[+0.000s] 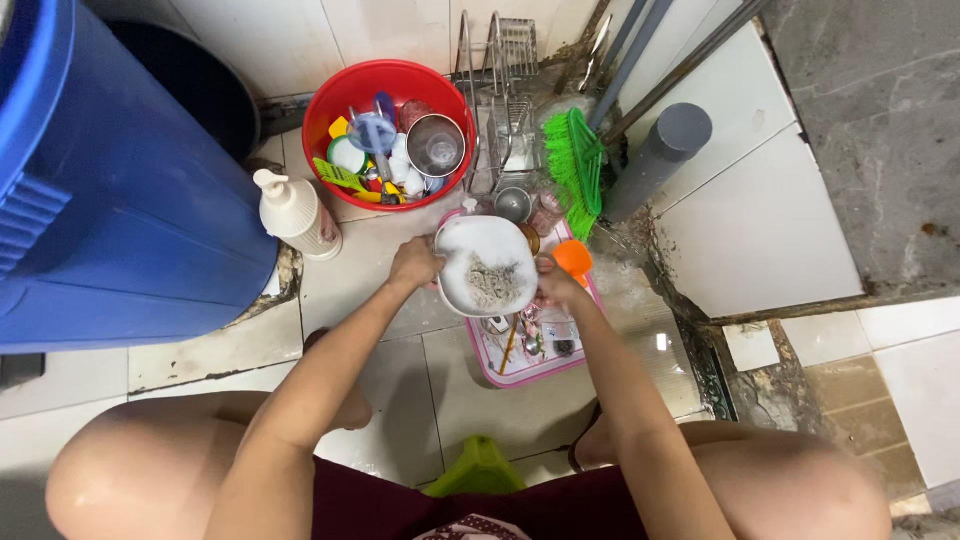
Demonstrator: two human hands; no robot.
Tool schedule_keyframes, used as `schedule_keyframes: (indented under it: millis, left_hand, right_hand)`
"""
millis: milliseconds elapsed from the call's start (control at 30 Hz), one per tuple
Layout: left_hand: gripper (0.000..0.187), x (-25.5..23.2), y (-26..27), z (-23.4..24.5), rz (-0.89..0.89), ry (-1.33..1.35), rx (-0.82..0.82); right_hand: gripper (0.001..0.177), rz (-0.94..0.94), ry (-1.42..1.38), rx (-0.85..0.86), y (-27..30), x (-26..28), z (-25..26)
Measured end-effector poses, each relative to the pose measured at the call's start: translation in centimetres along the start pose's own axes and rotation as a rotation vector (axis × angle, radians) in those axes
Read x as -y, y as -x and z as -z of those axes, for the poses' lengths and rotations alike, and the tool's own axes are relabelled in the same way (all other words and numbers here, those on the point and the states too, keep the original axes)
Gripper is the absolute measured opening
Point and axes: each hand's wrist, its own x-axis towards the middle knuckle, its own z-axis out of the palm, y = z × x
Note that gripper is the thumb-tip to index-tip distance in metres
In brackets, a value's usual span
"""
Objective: The person scrubs a metal dish rack with a soapy sponge, then washes various cups and glasses from a tray using soapy water in a small basin. The person rinses the items under a tap and places them back on the tray.
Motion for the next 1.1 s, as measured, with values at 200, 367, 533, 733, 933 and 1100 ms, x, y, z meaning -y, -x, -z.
schedule_keyframes:
  millis: [200,367,533,733,933,1100]
  left_hand:
    - [0.050,-0.7,0.7,1.5,-0.046,-0.172,-0.042]
    - [0.054,-1.8,1.4,3.2,-0.014,-0.031,-0.068]
    - [0.059,-3.0,0.8,4.0,-0.021,0.164,-0.176]
    - [0.058,-2.3,-2.0,5.6,0.002,0.169,-0.296]
    - [0.057,0.9,-4.8,6.6,-0.264,-0.150,-0.551]
    - [0.055,0.2,-3.3,6.3,0.022,0.348,-0.370]
  right_hand:
    - [0.041,0.256,-0.197,0.116,-2.4,-2.0,-1.7]
    - [0.032,0.067,-0.162,-0.067,-5.1,0.6,-2.0]
    - [0.025,0.181,-0.464,0.028,-6.7,4.1,-2.3]
    - [0.031,0.195,-0.482,0.154,-7.6,9.4,-2.7]
    - [0.037,0.226,-0.440,0.219,-8.0,11.9,-3.3]
    - [0.034,0.194,-0.356,0.201,-6.3,13.3,-1.2]
